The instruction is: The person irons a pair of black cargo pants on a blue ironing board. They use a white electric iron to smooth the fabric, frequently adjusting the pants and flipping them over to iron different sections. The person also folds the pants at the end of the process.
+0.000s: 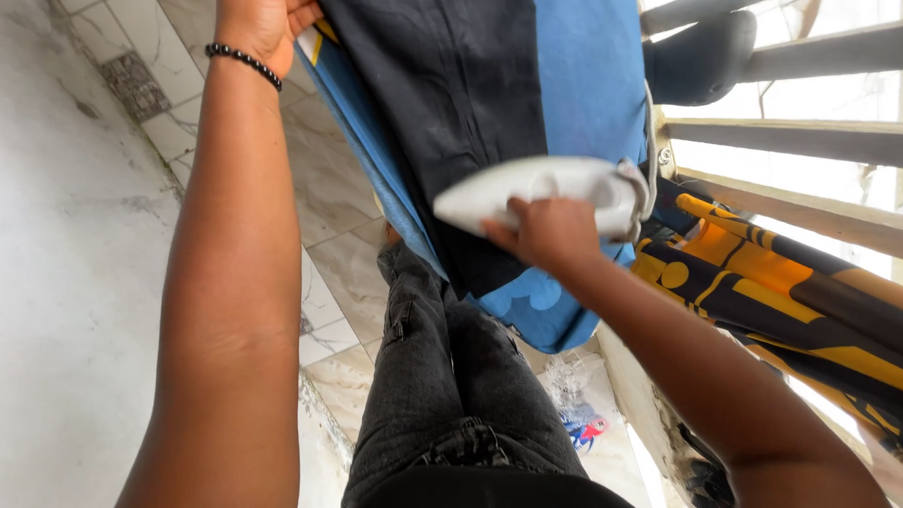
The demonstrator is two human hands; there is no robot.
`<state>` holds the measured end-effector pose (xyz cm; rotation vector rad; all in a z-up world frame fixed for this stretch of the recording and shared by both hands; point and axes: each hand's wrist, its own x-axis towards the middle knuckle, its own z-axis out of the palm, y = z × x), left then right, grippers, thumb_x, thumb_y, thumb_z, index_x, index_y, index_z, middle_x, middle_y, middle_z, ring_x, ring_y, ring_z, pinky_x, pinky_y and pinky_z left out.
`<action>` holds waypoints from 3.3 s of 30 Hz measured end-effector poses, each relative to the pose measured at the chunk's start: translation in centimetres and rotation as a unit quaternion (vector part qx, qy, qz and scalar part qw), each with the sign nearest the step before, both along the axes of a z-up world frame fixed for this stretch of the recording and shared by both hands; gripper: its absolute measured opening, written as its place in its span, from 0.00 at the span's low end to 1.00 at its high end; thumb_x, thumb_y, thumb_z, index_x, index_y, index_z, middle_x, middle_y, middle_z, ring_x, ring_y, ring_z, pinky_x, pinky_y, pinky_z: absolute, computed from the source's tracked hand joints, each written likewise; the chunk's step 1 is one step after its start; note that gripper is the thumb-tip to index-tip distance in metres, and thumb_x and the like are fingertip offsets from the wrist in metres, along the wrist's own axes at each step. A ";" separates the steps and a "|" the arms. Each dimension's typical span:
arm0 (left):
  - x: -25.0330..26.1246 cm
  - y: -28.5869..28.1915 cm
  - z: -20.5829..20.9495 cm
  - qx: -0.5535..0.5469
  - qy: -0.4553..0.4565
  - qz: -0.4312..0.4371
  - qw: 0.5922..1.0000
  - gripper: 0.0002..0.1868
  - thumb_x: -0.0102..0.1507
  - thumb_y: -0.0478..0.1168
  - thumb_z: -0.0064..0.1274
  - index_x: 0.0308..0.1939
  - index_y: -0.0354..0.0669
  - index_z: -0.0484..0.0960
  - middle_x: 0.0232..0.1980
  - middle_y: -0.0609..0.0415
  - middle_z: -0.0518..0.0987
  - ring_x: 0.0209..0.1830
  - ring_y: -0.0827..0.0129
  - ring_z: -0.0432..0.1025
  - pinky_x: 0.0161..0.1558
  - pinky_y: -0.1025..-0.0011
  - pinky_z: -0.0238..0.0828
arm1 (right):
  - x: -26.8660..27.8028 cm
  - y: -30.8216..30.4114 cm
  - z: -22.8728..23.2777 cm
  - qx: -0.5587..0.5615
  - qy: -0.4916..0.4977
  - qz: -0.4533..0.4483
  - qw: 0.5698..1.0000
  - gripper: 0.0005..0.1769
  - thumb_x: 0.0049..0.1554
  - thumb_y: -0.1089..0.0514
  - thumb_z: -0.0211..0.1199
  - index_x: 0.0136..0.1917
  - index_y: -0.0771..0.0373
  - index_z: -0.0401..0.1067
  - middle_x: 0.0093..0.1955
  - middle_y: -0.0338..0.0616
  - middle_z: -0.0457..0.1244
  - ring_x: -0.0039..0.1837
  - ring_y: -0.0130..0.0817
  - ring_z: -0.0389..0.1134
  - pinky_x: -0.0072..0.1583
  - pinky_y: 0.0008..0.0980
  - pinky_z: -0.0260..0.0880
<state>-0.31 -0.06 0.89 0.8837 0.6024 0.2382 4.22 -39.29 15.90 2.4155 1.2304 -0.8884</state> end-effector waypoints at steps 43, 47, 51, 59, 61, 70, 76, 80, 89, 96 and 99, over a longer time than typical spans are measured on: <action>3.2 4.4 1.9 0.527 -0.003 0.035 0.849 0.22 0.72 0.46 0.60 0.28 0.35 0.76 0.31 0.53 0.74 0.26 0.67 0.64 0.31 0.68 0.62 | 7.8 11.5 -0.5 0.012 -0.104 -0.345 0.933 0.37 0.59 0.25 0.55 0.48 0.61 0.79 0.37 0.56 0.69 0.43 0.56 0.72 0.46 0.50 0.70; 3.1 4.0 2.4 0.488 -0.021 0.051 0.871 0.20 0.74 0.45 0.57 0.31 0.36 0.76 0.35 0.54 0.76 0.29 0.69 0.66 0.33 0.68 0.63 | 12.6 14.2 -1.1 0.066 -0.113 -0.392 0.911 0.35 0.58 0.26 0.56 0.46 0.61 0.78 0.36 0.54 0.69 0.44 0.56 0.71 0.45 0.51 0.69; 4.0 4.6 4.2 0.296 0.079 0.002 0.952 0.16 0.71 0.47 0.60 0.38 0.36 0.80 0.36 0.55 0.78 0.35 0.76 0.68 0.40 0.73 0.68 | 12.8 12.5 0.1 0.064 -0.086 -0.375 0.921 0.38 0.62 0.26 0.55 0.43 0.65 0.76 0.35 0.58 0.68 0.43 0.58 0.70 0.46 0.52 0.68; 6.9 6.8 4.3 0.072 0.034 0.053 0.995 0.15 0.66 0.46 0.62 0.42 0.35 0.85 0.43 0.58 0.83 0.42 0.79 0.72 0.49 0.76 0.73 | 2.0 10.2 1.2 0.096 -0.059 -0.232 0.966 0.33 0.54 0.26 0.58 0.44 0.60 0.78 0.29 0.54 0.68 0.34 0.54 0.71 0.37 0.49 0.69; 6.7 7.2 3.5 0.083 0.031 0.041 0.995 0.15 0.69 0.46 0.62 0.43 0.34 0.85 0.44 0.57 0.83 0.42 0.78 0.72 0.49 0.77 0.73 | 1.8 12.6 0.7 0.063 -0.067 -0.211 0.973 0.33 0.56 0.27 0.57 0.46 0.58 0.78 0.30 0.51 0.68 0.33 0.51 0.71 0.37 0.48 0.69; 7.0 8.6 2.2 -0.057 0.071 0.003 0.996 0.13 0.68 0.47 0.60 0.37 0.41 0.79 0.40 0.54 0.83 0.34 0.71 0.76 0.33 0.74 0.74 | 4.8 15.4 0.9 0.044 -0.046 -0.114 0.991 0.31 0.56 0.26 0.57 0.47 0.54 0.80 0.30 0.51 0.68 0.32 0.50 0.71 0.35 0.47 0.68; 7.2 8.5 2.9 -0.077 0.075 0.005 0.994 0.12 0.67 0.45 0.59 0.38 0.40 0.79 0.43 0.51 0.85 0.41 0.68 0.82 0.41 0.69 0.84 | -0.1 11.4 2.2 -0.009 0.069 -0.047 0.996 0.33 0.61 0.27 0.53 0.44 0.58 0.77 0.29 0.46 0.68 0.28 0.42 0.71 0.33 0.42 0.69; 7.3 9.0 2.7 -0.056 0.084 -0.008 0.995 0.13 0.68 0.46 0.58 0.41 0.39 0.79 0.45 0.48 0.85 0.41 0.63 0.80 0.40 0.66 0.78 | 4.1 14.1 -0.4 0.067 -0.068 -0.122 0.988 0.32 0.59 0.27 0.55 0.43 0.56 0.78 0.30 0.51 0.68 0.32 0.49 0.70 0.34 0.49 0.68; 7.1 9.4 -0.5 -0.013 0.104 -0.009 0.994 0.14 0.69 0.48 0.60 0.38 0.42 0.78 0.41 0.52 0.82 0.34 0.65 0.74 0.30 0.68 0.65 | -1.6 5.6 1.5 -0.096 0.096 0.006 0.991 0.30 0.58 0.26 0.54 0.48 0.52 0.78 0.32 0.44 0.69 0.33 0.39 0.72 0.37 0.41 0.70; 3.6 1.1 4.2 -0.059 0.097 0.027 0.993 0.17 0.64 0.51 0.62 0.46 0.47 0.76 0.45 0.63 0.82 0.38 0.83 0.79 0.36 0.78 0.81 | 2.9 -7.0 2.7 -0.141 0.091 -0.038 0.985 0.35 0.52 0.23 0.56 0.53 0.51 0.77 0.34 0.42 0.71 0.33 0.33 0.73 0.36 0.34 0.72; -2.2 -9.8 6.5 -0.016 0.209 -0.037 0.977 0.22 0.58 0.55 0.64 0.44 0.46 0.75 0.32 0.65 0.74 0.19 0.83 0.60 0.17 0.82 0.56 | 6.3 -6.5 4.2 -0.154 0.013 -0.122 0.980 0.31 0.58 0.25 0.53 0.54 0.51 0.77 0.37 0.43 0.73 0.36 0.36 0.74 0.40 0.37 0.72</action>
